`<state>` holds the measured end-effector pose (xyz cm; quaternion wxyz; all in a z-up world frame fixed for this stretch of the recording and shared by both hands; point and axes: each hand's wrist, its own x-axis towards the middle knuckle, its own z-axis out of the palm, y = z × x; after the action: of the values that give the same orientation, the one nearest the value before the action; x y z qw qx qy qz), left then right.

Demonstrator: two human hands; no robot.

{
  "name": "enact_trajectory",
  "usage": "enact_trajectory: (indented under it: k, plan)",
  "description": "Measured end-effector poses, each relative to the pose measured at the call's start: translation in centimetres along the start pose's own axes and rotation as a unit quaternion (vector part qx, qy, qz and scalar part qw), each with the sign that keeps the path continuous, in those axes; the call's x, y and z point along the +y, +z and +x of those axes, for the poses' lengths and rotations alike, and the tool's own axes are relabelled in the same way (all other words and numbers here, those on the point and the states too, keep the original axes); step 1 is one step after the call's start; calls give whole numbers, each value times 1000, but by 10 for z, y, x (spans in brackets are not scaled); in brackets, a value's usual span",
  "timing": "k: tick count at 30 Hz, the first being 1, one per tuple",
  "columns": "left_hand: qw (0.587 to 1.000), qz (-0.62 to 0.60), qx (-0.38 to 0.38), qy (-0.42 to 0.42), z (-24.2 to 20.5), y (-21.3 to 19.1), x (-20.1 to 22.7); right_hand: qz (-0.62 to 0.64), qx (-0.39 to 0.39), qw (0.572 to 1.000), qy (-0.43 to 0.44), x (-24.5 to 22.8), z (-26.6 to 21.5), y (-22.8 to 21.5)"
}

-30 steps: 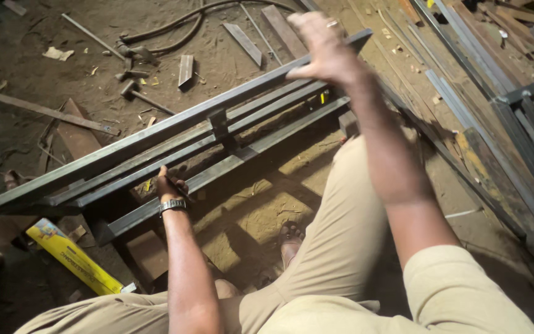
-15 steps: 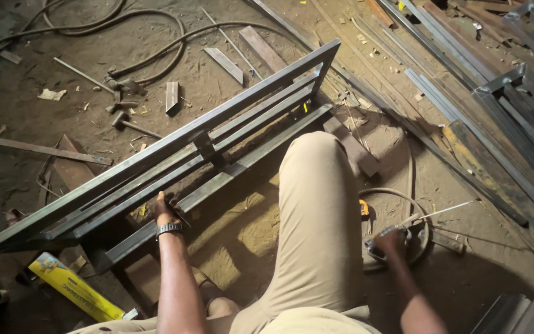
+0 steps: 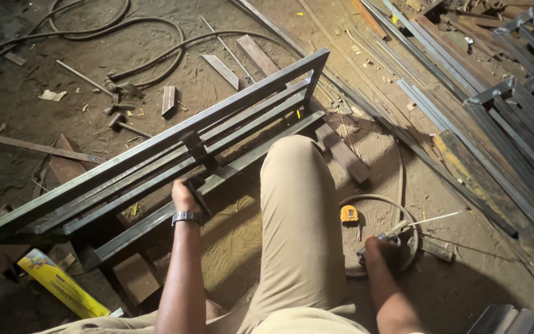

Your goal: The person welds a rectangular metal frame using a handheld welding torch. They hold a small dark shield in one hand and the torch in the other, applying welds to the frame's joints and edges while seated on the ground.

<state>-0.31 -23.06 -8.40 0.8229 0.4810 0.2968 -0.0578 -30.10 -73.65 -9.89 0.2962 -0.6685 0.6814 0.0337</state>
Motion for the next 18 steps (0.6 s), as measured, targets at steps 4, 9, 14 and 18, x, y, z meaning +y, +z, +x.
enact_trajectory:
  k: [4, 9, 14, 18]
  plan:
    - [984, -159, -72, 19, -35, 60, 55, 50, -51, 997, -15, 0, -7, -23]
    - [975, -158, -146, 47, -73, 113, 130, 123, -23, 988, -87, -1, 0, -70]
    - [959, -92, -224, 148, -95, 168, 198, 142, 0, 929, -341, -45, 18, -138]
    - [968, -58, -221, 107, -112, 214, 230, -118, 235, 849, -458, -119, 25, -192]
